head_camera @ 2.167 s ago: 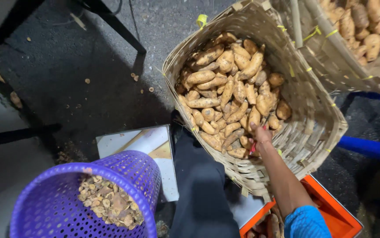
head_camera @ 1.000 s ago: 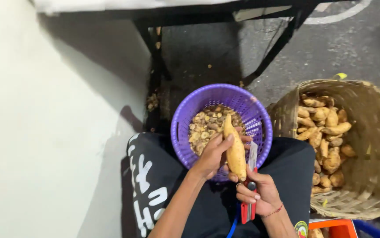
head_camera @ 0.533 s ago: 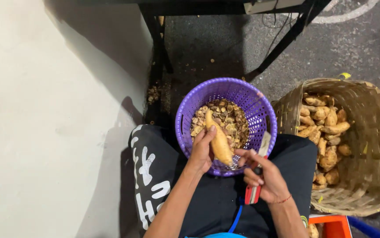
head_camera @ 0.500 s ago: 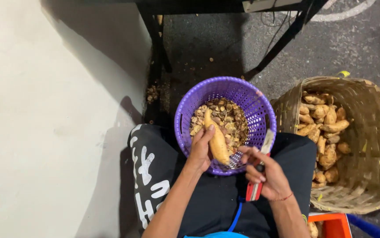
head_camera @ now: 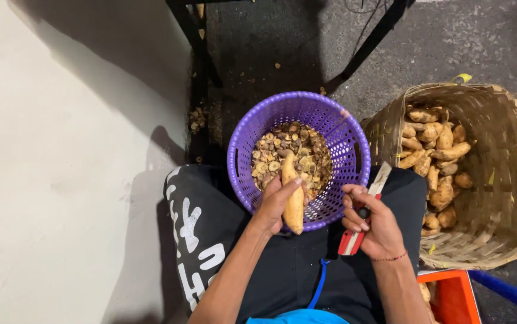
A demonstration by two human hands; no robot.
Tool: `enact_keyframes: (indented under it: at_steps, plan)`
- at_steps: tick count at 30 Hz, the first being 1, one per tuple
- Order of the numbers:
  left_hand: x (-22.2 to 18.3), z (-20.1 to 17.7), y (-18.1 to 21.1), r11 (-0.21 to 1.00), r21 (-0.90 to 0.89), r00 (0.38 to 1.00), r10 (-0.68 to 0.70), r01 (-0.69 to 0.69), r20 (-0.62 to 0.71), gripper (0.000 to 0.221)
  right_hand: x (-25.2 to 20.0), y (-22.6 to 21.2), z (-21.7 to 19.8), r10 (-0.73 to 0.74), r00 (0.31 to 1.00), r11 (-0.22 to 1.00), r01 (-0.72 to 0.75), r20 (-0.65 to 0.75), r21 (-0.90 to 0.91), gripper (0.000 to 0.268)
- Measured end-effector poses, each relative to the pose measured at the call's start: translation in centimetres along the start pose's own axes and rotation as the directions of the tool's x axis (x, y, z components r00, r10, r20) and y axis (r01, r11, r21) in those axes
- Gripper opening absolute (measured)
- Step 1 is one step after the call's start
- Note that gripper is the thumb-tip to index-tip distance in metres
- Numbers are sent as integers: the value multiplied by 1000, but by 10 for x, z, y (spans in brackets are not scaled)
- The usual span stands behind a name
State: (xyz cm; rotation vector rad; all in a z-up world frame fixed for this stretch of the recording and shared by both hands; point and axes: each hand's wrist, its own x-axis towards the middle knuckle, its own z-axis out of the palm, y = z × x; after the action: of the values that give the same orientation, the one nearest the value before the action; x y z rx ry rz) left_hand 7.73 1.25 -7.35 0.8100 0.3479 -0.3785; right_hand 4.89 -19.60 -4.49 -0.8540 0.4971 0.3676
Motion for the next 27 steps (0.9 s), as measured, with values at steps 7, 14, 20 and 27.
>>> enact_keyframes:
  at_steps: [7,14,20,27]
  plan:
    - [-20,14,9,990,140,998,-2,-5,56,30,-1,3,1,-17,1000,999,17,-11,-27,21]
    - [-24,20,-12,992,120,981,-51,28,188,27,-10,-19,5,-215,976,964,215,15,-154,50]
    - [-51,49,12,969,245,971,-57,-3,234,20,-4,-19,5,-510,860,596,331,-26,-732,56]
    - [-61,53,2,902,431,981,-111,33,157,21,-7,-12,20,-563,777,-108,270,283,-957,56]
